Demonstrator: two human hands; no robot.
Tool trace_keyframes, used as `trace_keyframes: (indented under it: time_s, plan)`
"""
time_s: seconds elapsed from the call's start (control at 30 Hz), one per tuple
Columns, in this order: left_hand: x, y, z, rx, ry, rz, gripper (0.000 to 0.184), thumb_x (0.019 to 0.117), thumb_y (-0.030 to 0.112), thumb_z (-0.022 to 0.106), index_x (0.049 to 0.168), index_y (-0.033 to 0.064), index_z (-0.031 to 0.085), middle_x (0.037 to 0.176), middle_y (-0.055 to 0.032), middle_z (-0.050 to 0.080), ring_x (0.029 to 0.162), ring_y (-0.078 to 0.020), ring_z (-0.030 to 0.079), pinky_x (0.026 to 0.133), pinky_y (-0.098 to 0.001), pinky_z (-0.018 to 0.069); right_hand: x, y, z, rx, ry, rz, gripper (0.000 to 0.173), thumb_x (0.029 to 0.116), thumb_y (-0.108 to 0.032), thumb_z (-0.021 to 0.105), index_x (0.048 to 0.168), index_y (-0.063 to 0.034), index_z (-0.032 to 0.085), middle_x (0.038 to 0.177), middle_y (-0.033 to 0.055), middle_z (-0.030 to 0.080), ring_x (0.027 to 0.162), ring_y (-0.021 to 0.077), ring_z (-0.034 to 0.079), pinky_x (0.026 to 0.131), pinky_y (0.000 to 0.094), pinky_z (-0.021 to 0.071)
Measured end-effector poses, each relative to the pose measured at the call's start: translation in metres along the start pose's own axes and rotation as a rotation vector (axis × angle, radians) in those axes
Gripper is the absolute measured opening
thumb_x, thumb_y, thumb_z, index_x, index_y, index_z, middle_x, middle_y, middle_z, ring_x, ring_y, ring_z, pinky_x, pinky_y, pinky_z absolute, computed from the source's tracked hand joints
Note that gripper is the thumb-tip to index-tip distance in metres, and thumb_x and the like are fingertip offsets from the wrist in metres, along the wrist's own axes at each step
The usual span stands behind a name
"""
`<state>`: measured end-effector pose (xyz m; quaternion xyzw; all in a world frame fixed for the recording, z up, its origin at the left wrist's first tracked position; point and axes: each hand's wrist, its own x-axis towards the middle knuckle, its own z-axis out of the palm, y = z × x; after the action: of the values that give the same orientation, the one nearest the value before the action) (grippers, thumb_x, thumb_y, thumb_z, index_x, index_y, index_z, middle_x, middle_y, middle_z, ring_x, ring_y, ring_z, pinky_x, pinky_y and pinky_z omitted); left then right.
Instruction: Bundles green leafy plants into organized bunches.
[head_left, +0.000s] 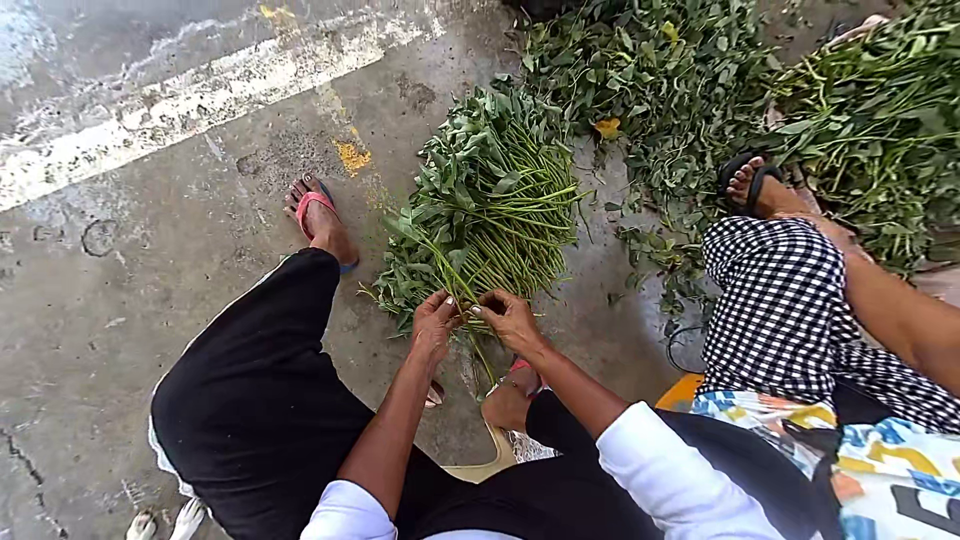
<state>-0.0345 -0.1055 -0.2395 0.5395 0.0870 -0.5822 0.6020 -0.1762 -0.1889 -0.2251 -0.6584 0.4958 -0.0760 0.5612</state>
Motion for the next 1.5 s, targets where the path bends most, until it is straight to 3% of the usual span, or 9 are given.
trace_keyframes:
  time_s: [0.2,0.33,0.47,0.57,0.7,1.0,1.3,1.4,1.5]
  plan:
    - [0.007,0.016,-0.005,-0.148,0.262,0.037,0.032,0.1109,0.010,0.039,0.142,0.0026,0.040,0.116,-0.0197,0.057,0.091,-0.0300,0.067,0.074,-0.0446,0.0591,-0.006,-0.004,-0.007,-0.258,0.008,-0.171,0.025,0.0955,-0.017,0.070,0.109,0.0039,0.069,0.103,0.0172,0.069,0.091,0.0223,0.067,0.086,0.0362,0.0558]
    - [0.012,0.016,-0.006,-0.182,0.121,0.075,0.042,0.1129,0.020,0.037,0.149,0.0007,0.033,0.124,-0.0204,0.060,0.102,-0.0278,0.068,0.086,-0.0407,0.0580,-0.007,0.002,-0.008,-0.452,-0.227,-0.194,0.024,0.0962,-0.012,0.065,0.113,0.0044,0.069,0.108,0.0213,0.069,0.097,0.0305,0.068,0.092,0.0432,0.0536]
    - [0.017,0.011,-0.007,-0.129,0.039,0.050,0.035,0.1088,0.001,0.039,0.143,-0.0048,0.042,0.108,-0.0167,0.071,0.094,-0.0233,0.073,0.087,-0.0373,0.0596,0.022,-0.005,-0.027,-0.470,-0.455,-0.184,0.031,0.0989,-0.023,0.067,0.112,0.0042,0.070,0.106,0.0213,0.068,0.097,0.0305,0.065,0.093,0.0448,0.0504]
    - [0.019,0.011,-0.010,-0.135,0.089,0.019,0.029,0.1091,0.004,0.041,0.136,-0.0017,0.051,0.101,-0.0143,0.072,0.091,-0.0248,0.073,0.080,-0.0401,0.0610,0.062,-0.016,-0.047,-0.603,-0.266,-0.155,0.037,0.1020,-0.033,0.065,0.119,-0.0007,0.072,0.117,0.0216,0.067,0.107,0.0360,0.065,0.097,0.0530,0.0507]
    - [0.021,0.018,-0.002,-0.138,0.149,-0.039,0.027,0.1090,0.008,0.044,0.133,0.0050,0.055,0.097,-0.0128,0.071,0.089,-0.0273,0.072,0.072,-0.0436,0.0598,0.123,-0.007,-0.059,-0.860,0.048,-0.138,0.032,0.0983,-0.013,0.067,0.126,0.0024,0.067,0.139,0.0247,0.059,0.128,0.0441,0.057,0.104,0.0605,0.0459]
    - [0.032,0.018,0.009,-0.186,0.140,0.023,0.033,0.1096,0.006,0.041,0.142,0.0016,0.045,0.118,-0.0195,0.070,0.100,-0.0306,0.073,0.081,-0.0447,0.0614,0.085,-0.013,-0.038,-0.594,-0.052,-0.222,0.037,0.0970,-0.002,0.064,0.134,-0.0022,0.060,0.107,0.0206,0.071,0.092,0.0385,0.071,0.084,0.0581,0.0571]
    - [0.032,0.001,0.015,-0.105,0.078,-0.009,0.031,0.1084,0.002,0.042,0.139,-0.0022,0.049,0.102,-0.0167,0.070,0.089,-0.0259,0.072,0.078,-0.0390,0.0605,0.038,0.009,-0.037,-0.518,-0.468,-0.372,0.032,0.1003,-0.012,0.060,0.130,-0.0029,0.068,0.118,0.0207,0.070,0.104,0.0333,0.068,0.097,0.0474,0.0517]
    - [0.033,-0.002,0.013,-0.091,0.134,-0.019,0.023,0.1085,0.003,0.042,0.130,-0.0030,0.051,0.095,-0.0142,0.068,0.083,-0.0254,0.072,0.076,-0.0409,0.0620,0.065,-0.003,-0.057,-0.773,-0.279,-0.453,0.033,0.0978,-0.017,0.068,0.129,-0.0053,0.069,0.132,0.0209,0.064,0.125,0.0399,0.060,0.102,0.0591,0.0459]
    - [0.034,-0.003,0.010,-0.098,0.145,-0.032,0.024,0.1105,0.007,0.039,0.131,-0.0027,0.047,0.102,-0.0170,0.070,0.085,-0.0261,0.074,0.076,-0.0403,0.0624,0.111,-0.011,-0.081,-0.927,0.003,-0.400,0.071,0.0839,-0.012,0.083,0.147,-0.0013,0.052,0.155,0.0232,0.047,0.144,0.0444,0.043,0.110,0.0680,0.0371]
